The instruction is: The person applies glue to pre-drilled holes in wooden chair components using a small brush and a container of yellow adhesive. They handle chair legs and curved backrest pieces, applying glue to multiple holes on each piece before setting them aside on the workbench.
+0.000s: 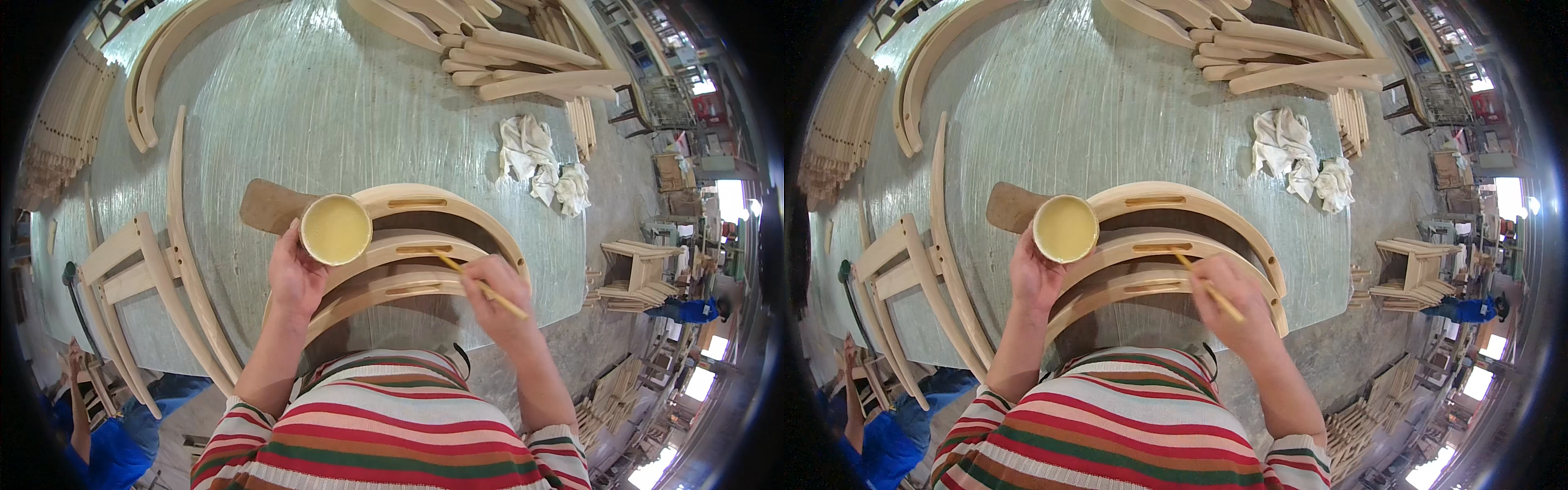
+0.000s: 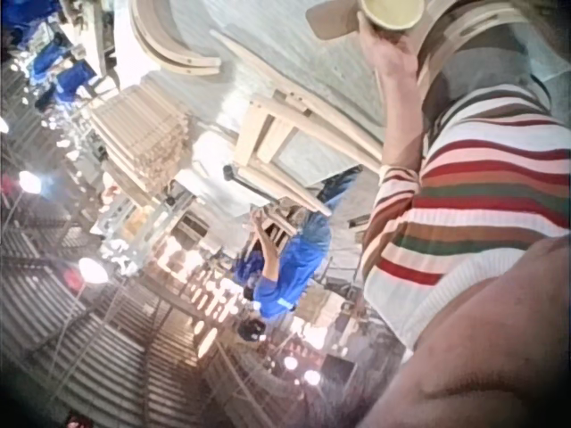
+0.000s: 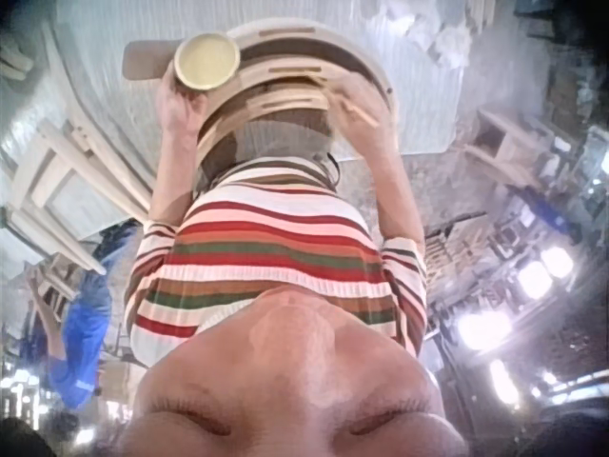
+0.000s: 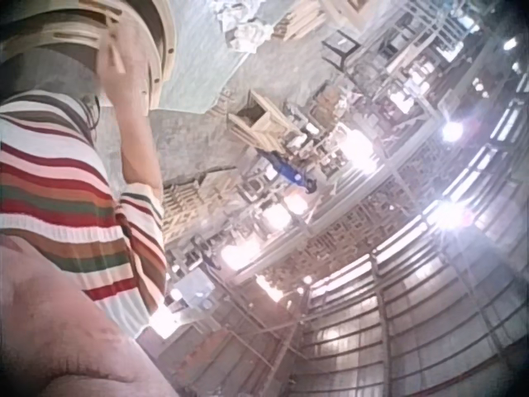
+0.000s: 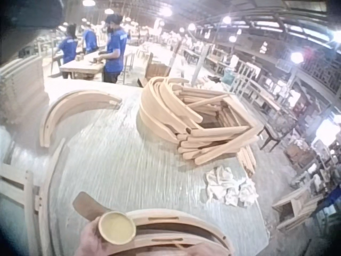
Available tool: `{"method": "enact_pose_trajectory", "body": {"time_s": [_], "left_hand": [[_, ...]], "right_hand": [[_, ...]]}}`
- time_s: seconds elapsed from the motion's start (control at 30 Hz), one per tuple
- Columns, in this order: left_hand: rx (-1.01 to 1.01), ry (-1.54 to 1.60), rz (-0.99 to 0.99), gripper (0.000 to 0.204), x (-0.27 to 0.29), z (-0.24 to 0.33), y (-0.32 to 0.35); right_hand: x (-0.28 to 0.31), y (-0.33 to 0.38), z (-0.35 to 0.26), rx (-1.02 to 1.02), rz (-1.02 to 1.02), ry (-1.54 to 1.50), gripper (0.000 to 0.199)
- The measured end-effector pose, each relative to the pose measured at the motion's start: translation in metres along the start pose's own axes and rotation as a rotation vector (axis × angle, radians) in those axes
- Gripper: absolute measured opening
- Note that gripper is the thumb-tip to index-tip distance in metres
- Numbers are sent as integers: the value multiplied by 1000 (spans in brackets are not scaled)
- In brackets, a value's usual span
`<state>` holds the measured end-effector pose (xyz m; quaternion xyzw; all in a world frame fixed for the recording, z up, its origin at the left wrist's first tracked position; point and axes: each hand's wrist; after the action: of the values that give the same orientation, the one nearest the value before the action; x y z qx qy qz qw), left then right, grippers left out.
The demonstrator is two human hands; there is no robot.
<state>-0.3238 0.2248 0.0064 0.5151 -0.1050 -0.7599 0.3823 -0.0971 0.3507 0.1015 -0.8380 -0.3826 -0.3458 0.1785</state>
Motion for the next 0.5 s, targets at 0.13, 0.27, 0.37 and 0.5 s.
{"method": "enact_pose_trajectory", "body": {"time_s": [0.13,0.27,0.37,0.5], "left_hand": [[5,1,-14,29,2,0,-2],[2,-28,-70,36,5,0,-4],[-9,-82,-65,41,10,0,0],[-19,-94,-65,41,12,0,11]], "right_hand": [[1,4,6,46,-2,63,8],[-18,-5,-4,207,-61,-123,11],[-22,-5,13,243,26,-158,11],[-3,10,23,134,186,-40,7]]}}
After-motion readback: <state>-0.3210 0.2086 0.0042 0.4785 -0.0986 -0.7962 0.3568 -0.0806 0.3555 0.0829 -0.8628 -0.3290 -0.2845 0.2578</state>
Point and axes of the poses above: each hand's wrist, its own y-axis away from the middle knuckle, its own x-axis out of the back of the hand, z = x × y, and after that the axes turned 2 degrees about -z, right-handed
